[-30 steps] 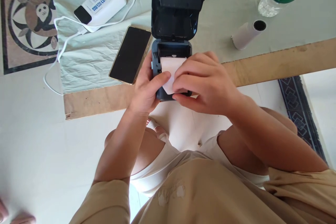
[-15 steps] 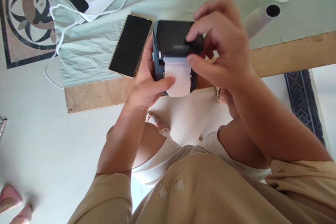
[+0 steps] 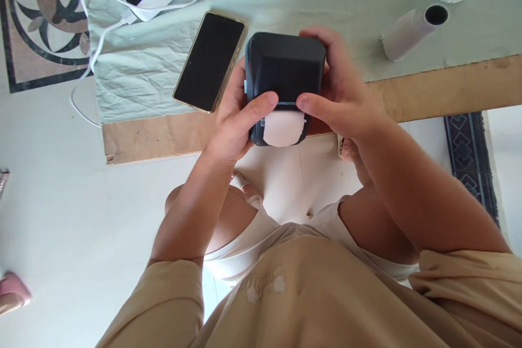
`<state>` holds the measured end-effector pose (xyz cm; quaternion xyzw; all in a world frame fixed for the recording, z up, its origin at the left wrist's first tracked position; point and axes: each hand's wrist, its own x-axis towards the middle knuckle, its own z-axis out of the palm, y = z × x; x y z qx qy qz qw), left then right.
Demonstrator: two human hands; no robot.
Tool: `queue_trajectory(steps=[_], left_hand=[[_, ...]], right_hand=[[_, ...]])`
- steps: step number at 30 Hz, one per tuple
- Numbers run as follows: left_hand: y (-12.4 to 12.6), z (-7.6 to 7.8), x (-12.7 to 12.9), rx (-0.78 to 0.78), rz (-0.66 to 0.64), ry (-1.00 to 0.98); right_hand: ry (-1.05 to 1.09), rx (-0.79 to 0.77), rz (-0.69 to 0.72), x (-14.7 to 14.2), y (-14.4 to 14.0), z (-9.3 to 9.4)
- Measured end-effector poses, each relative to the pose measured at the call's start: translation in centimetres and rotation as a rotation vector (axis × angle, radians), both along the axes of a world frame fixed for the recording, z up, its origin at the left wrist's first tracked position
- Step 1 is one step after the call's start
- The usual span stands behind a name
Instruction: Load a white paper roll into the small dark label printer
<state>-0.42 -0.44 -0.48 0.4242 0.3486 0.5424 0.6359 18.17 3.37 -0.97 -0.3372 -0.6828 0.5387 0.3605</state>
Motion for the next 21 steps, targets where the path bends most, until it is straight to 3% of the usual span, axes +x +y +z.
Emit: queue_trajectory(steps=[6, 10, 15, 21], left_hand=[[-0.2, 0.5, 0.1, 0.005, 0.002, 0.004], [0.0, 0.7, 0.4, 0.003, 0.011, -0.047], [0.9, -0.3, 0.4, -0.004, 0.042, -0.075], [0.9, -0.3, 0.0, -0.002, 0.083, -0.058]], right_hand=[[-0.024, -0.002, 0.024, 0.2, 0.3, -0.1], [-0.029, 0.013, -0.042, 0.1, -0.1, 0.1], [-0.002, 0.06, -0.135, 0.2, -0.8, 1.0], [-0.137, 0.11, -0.083, 0.5, -1.0, 2.1]])
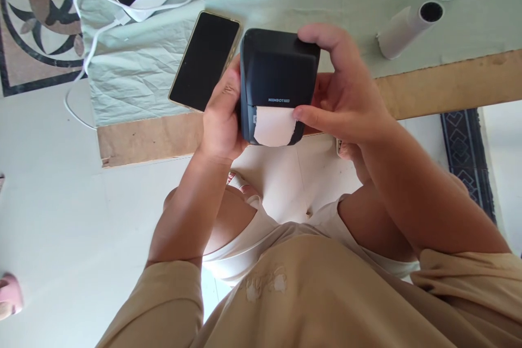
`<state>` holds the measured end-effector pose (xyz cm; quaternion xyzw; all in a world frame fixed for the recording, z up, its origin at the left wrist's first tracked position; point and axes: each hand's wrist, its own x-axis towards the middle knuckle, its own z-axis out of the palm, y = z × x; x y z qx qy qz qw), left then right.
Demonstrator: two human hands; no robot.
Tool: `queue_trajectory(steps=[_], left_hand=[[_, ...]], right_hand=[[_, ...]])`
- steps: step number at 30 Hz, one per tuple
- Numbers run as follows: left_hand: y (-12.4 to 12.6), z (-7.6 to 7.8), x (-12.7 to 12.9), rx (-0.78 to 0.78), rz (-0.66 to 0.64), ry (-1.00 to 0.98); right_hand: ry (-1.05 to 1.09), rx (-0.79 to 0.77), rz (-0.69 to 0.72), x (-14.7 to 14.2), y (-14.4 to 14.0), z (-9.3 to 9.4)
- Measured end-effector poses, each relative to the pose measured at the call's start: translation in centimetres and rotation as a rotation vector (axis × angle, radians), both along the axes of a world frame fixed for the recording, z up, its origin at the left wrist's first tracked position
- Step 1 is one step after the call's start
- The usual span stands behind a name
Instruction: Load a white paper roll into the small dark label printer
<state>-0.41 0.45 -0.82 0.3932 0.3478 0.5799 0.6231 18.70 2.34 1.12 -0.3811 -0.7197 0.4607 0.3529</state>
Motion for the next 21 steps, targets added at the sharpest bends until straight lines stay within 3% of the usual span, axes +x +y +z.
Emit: queue_trajectory(steps=[3, 6, 11, 14, 18, 21], left_hand=[[-0.3, 0.9, 0.2, -0.05, -0.006, -0.012], [-0.4, 1.4, 0.3, -0.087, -0.044, -0.053], [-0.2, 0.7, 0.2, -0.023, -0.115, 0.003], [0.0, 0.2, 0.0, 0.028, -0.138, 0.034], [-0.3, 0.8, 0.0, 0.008, -0.124, 0.067], [-0.8, 1.4, 0.1, 0.013, -0.159, 0.14]], right_hand=[[-0.108, 0.107, -0.035, 0.1, -0.3, 0.8], [-0.188, 0.282, -0.188, -0.1, -0.9, 2.1], [-0.113, 0.34, -0.496, -0.9, -2.1, 4.4], [-0.079, 0.393, -0.603, -1.2, -2.0, 4.6], [-0.465, 0.569, -0.413, -1.3, -1.5, 4.0], [-0.799, 0.503, -0.266, -1.5, -1.3, 3.9]])
